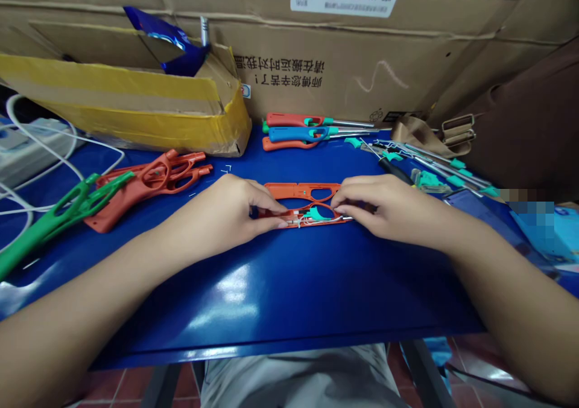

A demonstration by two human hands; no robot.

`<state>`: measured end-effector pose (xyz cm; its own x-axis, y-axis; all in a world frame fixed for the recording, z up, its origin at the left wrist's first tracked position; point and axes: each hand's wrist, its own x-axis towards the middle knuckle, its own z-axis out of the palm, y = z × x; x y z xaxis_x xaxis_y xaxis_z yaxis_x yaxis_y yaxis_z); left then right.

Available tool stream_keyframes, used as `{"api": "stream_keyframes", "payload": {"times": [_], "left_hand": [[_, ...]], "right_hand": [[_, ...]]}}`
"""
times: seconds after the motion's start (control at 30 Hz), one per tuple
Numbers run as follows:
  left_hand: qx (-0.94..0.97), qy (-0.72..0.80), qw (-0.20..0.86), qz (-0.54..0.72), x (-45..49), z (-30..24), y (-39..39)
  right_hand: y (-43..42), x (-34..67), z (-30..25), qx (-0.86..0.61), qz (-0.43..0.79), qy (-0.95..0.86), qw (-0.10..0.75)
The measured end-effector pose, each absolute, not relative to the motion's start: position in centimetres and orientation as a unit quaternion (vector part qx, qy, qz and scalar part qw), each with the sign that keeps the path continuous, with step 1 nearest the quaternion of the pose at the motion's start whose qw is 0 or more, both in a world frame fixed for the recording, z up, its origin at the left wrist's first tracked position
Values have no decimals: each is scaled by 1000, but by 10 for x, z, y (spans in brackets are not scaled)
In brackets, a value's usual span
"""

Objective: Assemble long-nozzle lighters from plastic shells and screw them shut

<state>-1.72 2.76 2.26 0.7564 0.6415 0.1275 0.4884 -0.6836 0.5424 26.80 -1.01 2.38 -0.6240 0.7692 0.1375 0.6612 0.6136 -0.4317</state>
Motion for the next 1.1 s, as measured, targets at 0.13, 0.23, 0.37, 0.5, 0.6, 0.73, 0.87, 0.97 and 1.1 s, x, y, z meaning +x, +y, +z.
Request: {"api": "stream_keyframes", "payload": {"times": [0.13, 0.23, 0.37, 0.5, 0.6, 0.73, 0.87, 0.97, 1.1], "left_hand": [[904, 335, 229, 132, -23, 29, 31], [905, 348, 225, 101, -26, 32, 36], [892, 372, 248, 65, -29, 31, 43], [879, 370, 292, 70, -30, 25, 51], [882, 321, 331, 95, -32, 19, 59], [888, 274, 355, 102, -35, 16, 66], [906, 237, 334, 107, -38, 22, 63], [926, 213, 274, 150, -36, 26, 57], [950, 174, 178, 191, -29, 23, 48]], "right_hand": [[-8, 275, 31, -425, 162, -880, 139], [-7, 275, 30, -420, 187, -881, 116], [-6, 274, 24, -405, 222, -881, 105], [-6, 274, 24, -404, 228, -878, 115], [-5, 273, 25, -409, 233, -874, 120], [-5, 272, 27, -418, 237, -870, 114], [-7, 272, 30, -415, 235, -873, 106], [-8, 273, 32, -408, 226, -877, 114], [-8, 275, 32, -409, 159, -885, 153]]}}
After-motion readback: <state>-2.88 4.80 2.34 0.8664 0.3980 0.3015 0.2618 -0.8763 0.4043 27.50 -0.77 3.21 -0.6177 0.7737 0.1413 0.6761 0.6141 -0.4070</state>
